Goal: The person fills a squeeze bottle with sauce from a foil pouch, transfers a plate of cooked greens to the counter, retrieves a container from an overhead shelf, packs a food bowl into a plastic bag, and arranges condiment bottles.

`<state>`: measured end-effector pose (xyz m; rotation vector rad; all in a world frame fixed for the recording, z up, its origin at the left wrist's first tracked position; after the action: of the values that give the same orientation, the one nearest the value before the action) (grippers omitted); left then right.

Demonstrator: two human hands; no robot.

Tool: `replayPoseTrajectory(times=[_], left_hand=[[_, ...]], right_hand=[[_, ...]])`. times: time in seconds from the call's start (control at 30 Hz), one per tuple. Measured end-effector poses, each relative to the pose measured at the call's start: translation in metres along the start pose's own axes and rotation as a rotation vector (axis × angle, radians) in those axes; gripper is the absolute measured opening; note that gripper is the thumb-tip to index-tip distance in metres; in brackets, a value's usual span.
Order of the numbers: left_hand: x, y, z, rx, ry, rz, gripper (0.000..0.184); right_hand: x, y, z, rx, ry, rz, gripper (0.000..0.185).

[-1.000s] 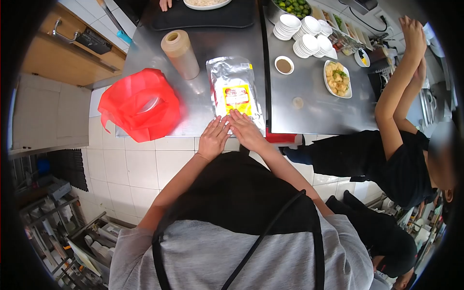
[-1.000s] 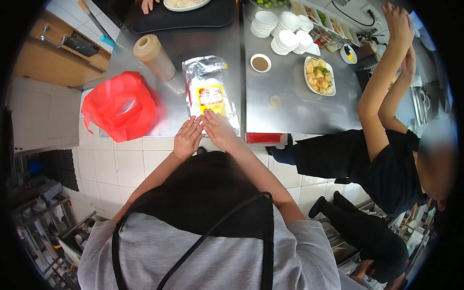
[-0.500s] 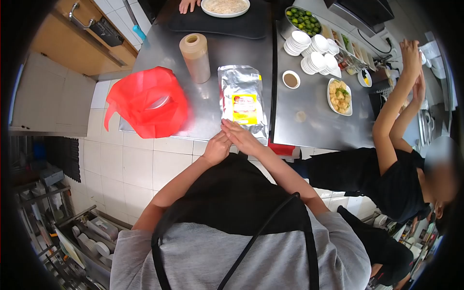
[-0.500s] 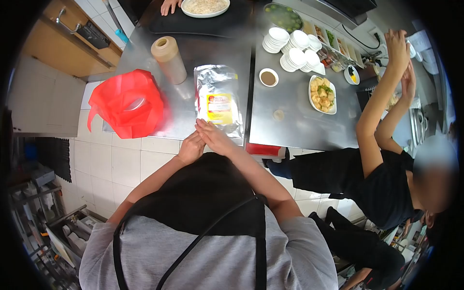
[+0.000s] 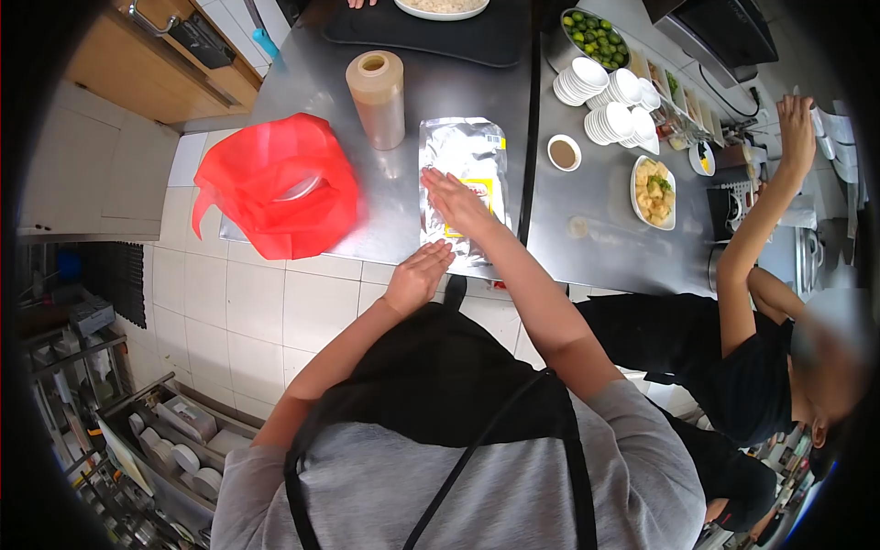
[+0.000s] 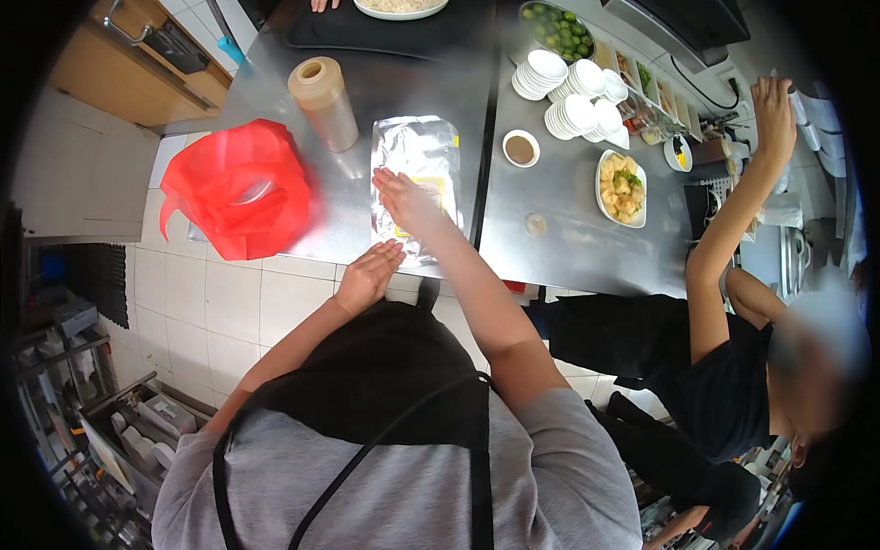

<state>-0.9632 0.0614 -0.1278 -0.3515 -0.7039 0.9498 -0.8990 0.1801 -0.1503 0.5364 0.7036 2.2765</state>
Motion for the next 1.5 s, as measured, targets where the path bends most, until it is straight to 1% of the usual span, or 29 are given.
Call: replayPoseTrajectory(times=[0.13, 0.23, 0.27, 0.3, 0.37, 0.43, 0.5, 0.53, 0.6, 0.73, 0.8, 0.83, 0.9, 0.93, 1.0, 1.03, 1.07, 1.13, 1.27, 1.33, 1.37, 1.4, 1.43, 1.47, 1.5], left_hand=[[0.0, 0.001, -0.001, -0.006, -0.003, 0.0, 0.025], [0.0, 0.0, 0.002, 0.031, -0.036, -0.011, 0.021], [0.001, 0.002, 0.002, 0.008, 0.001, 0.014, 0.02], [0.0, 0.004, 0.0, -0.019, 0.04, 0.044, 0.019], [-0.008, 0.012, -0.006, 0.003, 0.056, 0.079, 0.019], [-0.009, 0.013, -0.009, 0.023, 0.079, 0.121, 0.018], [-0.002, 0.008, -0.002, 0.014, -0.03, 0.024, 0.02], [-0.001, 0.007, -0.001, 0.011, -0.022, 0.023, 0.02], [0.002, 0.003, 0.001, 0.015, -0.037, -0.032, 0.021], [0.001, 0.0, 0.002, 0.026, -0.015, -0.022, 0.024], [0.004, -0.007, -0.007, 0.025, 0.081, -0.064, 0.025], [0.004, -0.013, -0.015, -0.027, 0.116, -0.091, 0.029], [0.002, -0.013, -0.015, -0.033, 0.113, -0.096, 0.028], [0.003, -0.012, -0.015, -0.038, 0.107, -0.102, 0.027], [0.002, -0.011, -0.015, -0.056, 0.114, -0.092, 0.028], [0.003, -0.011, -0.015, -0.068, 0.114, -0.088, 0.03], [0.003, -0.011, -0.015, -0.068, 0.114, -0.087, 0.03], [0.002, -0.01, -0.016, -0.086, 0.111, -0.071, 0.029], [0.002, -0.011, -0.014, -0.104, 0.104, -0.06, 0.028], [0.002, -0.009, -0.016, -0.102, 0.093, -0.052, 0.027], [0.001, -0.007, -0.016, -0.1, 0.092, -0.05, 0.027], [-0.002, 0.0, -0.022, -0.138, 0.161, 0.022, 0.027], [-0.007, 0.004, -0.025, -0.178, 0.234, 0.096, 0.026], [-0.009, 0.005, -0.027, -0.179, 0.241, 0.105, 0.026], [-0.008, 0.002, -0.025, -0.165, 0.191, 0.067, 0.026]], right_hand=[[0.015, -0.013, 0.0, 0.016, -0.014, -0.052, 0.033], [0.008, -0.002, -0.005, -0.067, -0.057, -0.037, 0.035], [-0.007, 0.012, -0.009, -0.015, -0.097, 0.025, 0.036], [-0.023, 0.03, -0.013, 0.16, -0.073, -0.065, 0.037], [-0.069, 0.057, -0.023, 0.211, -0.064, -0.099, 0.037], [-0.09, 0.06, -0.02, 0.27, -0.051, -0.138, 0.038], [-0.102, 0.051, -0.008, 0.223, -0.04, -0.203, 0.041], [-0.11, 0.045, -0.004, 0.226, -0.043, -0.21, 0.041], [-0.123, 0.032, 0.009, 0.095, -0.07, -0.252, 0.038], [-0.134, 0.028, 0.024, 0.043, -0.088, -0.263, 0.036], [-0.131, 0.028, 0.021, 0.205, -0.095, -0.316, 0.034], [-0.129, 0.028, 0.022, 0.205, -0.097, -0.314, 0.034], [-0.126, 0.03, 0.022, 0.268, -0.032, -0.274, 0.034], [-0.123, 0.026, 0.025, 0.269, -0.034, -0.278, 0.034], [-0.115, 0.022, 0.029, 0.12, 0.081, -0.216, 0.034], [-0.11, 0.016, 0.032, 0.155, 0.114, -0.311, 0.034], [-0.105, 0.014, 0.035, 0.155, 0.114, -0.311, 0.034], [-0.093, 0.012, 0.04, -0.002, 0.108, -0.221, 0.035], [-0.078, -0.008, 0.037, -0.043, 0.071, -0.185, 0.037], [-0.072, 0.009, 0.041, -0.238, 0.027, -0.085, 0.036], [-0.077, 0.009, 0.028, -0.034, 0.237, -0.209, 0.036], [-0.085, 0.023, 0.018, 0.169, 0.139, -0.103, 0.034], [-0.088, 0.036, 0.012, 0.264, 0.159, -0.105, 0.034], [-0.088, 0.044, 0.009, 0.36, 0.18, -0.107, 0.033], [-0.086, 0.04, 0.008, 0.368, 0.184, -0.109, 0.033]])
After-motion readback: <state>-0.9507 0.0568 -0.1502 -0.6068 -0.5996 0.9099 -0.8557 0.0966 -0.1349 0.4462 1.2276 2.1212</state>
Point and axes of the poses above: each hand's wrist, its own x-axis towards the middle knuckle, its own z-axis out of the back of the hand, y = z × x, the point moved 6 cm from there along x, towards the middle knuckle
